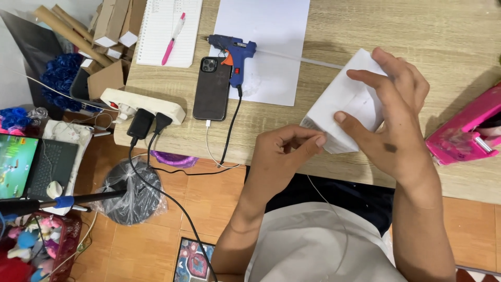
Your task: The person assembles a small white paper box by folding its sides and securing them with tape. They then place a printed sheet of paper inside the box and fold the flaps to close it.
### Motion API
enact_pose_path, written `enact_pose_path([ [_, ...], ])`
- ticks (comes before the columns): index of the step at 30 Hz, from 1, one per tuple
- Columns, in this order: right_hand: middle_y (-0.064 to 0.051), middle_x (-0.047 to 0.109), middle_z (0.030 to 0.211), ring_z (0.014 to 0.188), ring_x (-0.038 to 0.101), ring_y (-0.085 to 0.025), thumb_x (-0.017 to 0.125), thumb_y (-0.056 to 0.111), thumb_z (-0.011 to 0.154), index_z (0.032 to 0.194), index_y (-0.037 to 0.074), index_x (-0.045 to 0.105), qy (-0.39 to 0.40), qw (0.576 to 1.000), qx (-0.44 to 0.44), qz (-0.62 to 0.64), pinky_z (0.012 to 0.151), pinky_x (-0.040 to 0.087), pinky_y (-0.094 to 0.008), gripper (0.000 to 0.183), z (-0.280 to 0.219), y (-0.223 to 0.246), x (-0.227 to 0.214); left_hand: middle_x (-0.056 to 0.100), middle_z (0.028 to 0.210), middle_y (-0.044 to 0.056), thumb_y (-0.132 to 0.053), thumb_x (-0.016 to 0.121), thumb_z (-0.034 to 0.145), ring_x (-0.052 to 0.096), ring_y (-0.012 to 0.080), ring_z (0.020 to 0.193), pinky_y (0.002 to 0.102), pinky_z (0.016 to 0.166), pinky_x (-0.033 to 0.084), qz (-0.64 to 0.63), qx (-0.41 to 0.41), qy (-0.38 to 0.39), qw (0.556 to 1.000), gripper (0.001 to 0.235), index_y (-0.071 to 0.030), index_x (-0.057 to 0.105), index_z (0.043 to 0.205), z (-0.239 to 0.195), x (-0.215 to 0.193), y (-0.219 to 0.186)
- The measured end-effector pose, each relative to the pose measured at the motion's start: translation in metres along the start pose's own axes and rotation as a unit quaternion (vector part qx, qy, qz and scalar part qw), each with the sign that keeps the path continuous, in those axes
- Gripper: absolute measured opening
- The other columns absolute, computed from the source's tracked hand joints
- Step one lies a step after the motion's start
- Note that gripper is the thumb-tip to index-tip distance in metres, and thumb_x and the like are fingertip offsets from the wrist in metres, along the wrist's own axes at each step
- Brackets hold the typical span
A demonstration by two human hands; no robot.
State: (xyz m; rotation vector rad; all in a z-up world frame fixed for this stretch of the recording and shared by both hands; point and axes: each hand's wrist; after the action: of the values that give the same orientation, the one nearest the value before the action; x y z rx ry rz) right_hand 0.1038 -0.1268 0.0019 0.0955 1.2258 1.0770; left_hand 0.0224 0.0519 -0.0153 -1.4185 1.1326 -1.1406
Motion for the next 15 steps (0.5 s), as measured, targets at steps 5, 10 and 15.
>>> enact_pose_path([
  [5,-0.012,0.034,0.161,0.147,0.024,-0.038,0.077,0.018,0.097,0.141,0.008,0.056,-0.002,1.0,-0.003,0.0,0.125,0.016,-0.052,0.049,-0.0009,-0.0054,0.0014,0.077,0.078,0.003,-0.03,0.075,0.089,0.055,0.0025,0.067,0.018,0.062,0.039,0.008,-0.002,-0.013,1.0,0.023,-0.008,0.079,0.095,0.0002,0.0013,0.003],
  [10,-0.013,0.037,0.159,0.145,0.025,-0.039,0.077,0.018,0.095,0.139,0.012,0.056,0.003,1.0,0.008,0.0,0.122,0.018,-0.053,0.049,-0.0001,-0.0025,0.0001,0.076,0.077,0.002,-0.03,0.075,0.09,0.052,0.0021,0.066,0.019,0.061,0.036,0.016,-0.003,-0.015,1.0,0.022,-0.01,0.079,0.096,0.0006,0.0019,0.003],
  [15,-0.019,0.029,0.16,0.147,0.024,-0.04,0.075,0.02,0.096,0.143,0.012,0.051,-0.003,1.0,0.027,0.006,0.122,0.02,-0.056,0.054,-0.0008,0.0035,0.001,0.076,0.078,0.004,-0.027,0.075,0.09,0.06,0.0038,0.07,0.018,0.064,0.041,0.012,-0.003,-0.009,1.0,0.021,-0.008,0.079,0.099,0.0017,0.0005,0.0052],
])
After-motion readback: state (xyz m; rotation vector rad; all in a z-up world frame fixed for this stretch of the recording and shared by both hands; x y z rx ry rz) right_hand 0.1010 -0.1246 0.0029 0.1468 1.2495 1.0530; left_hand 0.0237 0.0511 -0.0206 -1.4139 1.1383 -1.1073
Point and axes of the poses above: each hand's wrist, its own z-axis towards the middle knuckle, its own x-axis out of the palm, y = z × x
